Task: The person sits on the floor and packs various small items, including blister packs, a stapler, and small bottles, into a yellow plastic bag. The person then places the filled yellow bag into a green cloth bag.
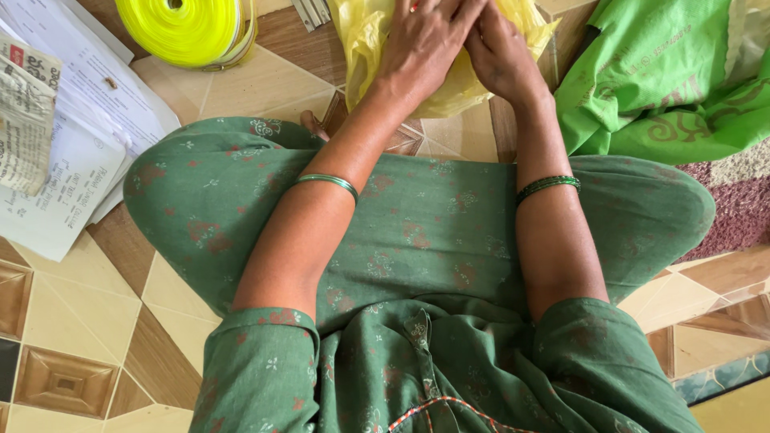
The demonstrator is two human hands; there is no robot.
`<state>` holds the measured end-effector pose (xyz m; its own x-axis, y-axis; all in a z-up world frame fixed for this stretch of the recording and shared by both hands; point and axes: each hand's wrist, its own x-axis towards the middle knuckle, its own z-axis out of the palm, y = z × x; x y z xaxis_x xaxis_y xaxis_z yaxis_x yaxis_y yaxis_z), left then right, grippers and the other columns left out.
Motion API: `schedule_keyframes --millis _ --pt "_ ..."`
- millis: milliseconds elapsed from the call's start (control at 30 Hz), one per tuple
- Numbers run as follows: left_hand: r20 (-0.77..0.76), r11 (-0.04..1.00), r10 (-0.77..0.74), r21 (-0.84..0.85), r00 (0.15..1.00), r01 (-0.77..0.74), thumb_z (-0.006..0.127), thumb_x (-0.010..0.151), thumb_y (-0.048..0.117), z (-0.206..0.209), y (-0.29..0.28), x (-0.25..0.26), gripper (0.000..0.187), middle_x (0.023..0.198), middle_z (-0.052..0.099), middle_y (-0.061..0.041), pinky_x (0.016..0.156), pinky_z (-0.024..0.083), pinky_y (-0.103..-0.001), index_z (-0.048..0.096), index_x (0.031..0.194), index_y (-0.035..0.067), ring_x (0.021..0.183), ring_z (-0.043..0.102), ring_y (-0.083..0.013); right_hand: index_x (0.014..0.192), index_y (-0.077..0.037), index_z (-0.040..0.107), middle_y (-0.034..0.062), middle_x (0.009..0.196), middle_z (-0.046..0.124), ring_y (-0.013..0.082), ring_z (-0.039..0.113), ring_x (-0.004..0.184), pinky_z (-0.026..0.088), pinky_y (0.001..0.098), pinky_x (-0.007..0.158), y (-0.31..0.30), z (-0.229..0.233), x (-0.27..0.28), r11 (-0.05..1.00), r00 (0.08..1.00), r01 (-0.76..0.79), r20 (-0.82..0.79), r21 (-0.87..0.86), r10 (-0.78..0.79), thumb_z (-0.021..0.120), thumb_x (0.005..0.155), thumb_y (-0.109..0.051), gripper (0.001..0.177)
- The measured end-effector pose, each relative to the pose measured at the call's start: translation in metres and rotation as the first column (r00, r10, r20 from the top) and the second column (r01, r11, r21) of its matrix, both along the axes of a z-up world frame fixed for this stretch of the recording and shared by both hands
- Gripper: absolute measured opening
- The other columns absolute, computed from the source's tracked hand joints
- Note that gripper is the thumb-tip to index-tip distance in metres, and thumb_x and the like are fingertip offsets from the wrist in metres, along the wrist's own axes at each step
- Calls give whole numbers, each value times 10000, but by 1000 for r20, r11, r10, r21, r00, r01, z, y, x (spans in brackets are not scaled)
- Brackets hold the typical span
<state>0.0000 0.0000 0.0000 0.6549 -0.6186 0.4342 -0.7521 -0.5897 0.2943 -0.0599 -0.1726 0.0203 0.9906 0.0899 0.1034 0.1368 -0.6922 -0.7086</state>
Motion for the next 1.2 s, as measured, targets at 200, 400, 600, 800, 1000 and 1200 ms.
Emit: schedule_keyframes --millis 200,400,600,800,1000,1200 --pt "-33 949 -15 314 999 25 591 881 -56 -6 7 3 777 1070 749 -109 1100 345 -565 403 1578 233 1185 614 -266 1314 20 495 239 1044 712 481 650 936 502 547 767 -7 -11 -1 984 997 36 76 -174 -23 577 1115 -116 254" --pt "-13 931 100 354 995 -89 631 902 34 -12 -1 8 676 851 744 -114 1046 357 -574 424 1534 157 1152 637 -287 1157 -15 529 160 933 728 410 689 845 531 509 721 -11 -12 0 962 975 178 171 -207 -144 571 1166 -139 131" --pt "23 942 84 324 996 -87 656 918 68 -12 3 8 620 763 735 -80 1040 357 -571 470 1508 108 1103 642 -269 1172 -16 543 163 971 734 395 706 888 547 486 744 -2 11 2 985 983 107 166 -136 -84 566 1175 -132 119" --pt "38 871 122 475 992 -126 745 801 193 -18 5 7 502 1255 671 -42 1045 361 -512 610 1284 164 1230 552 -221 1190 -28 551 163 966 740 377 710 932 533 475 787 9 35 0 995 990 -79 -122 -54 72 551 1136 -146 130" --pt "47 877 218 429 975 -217 800 724 147 -18 8 9 606 1271 634 -49 1039 349 -527 663 1313 184 1237 520 -241 1155 -43 591 158 914 730 364 707 870 523 483 791 12 40 3 985 963 -146 -243 -88 121 576 1093 -173 145" --pt "-132 888 229 434 964 -152 817 823 148 -13 8 8 287 1317 631 -48 1091 304 -573 737 1098 166 1306 495 -257 1228 -23 563 161 963 712 362 705 892 530 454 757 12 32 1 997 998 -52 -39 -50 50 578 1120 -117 144"
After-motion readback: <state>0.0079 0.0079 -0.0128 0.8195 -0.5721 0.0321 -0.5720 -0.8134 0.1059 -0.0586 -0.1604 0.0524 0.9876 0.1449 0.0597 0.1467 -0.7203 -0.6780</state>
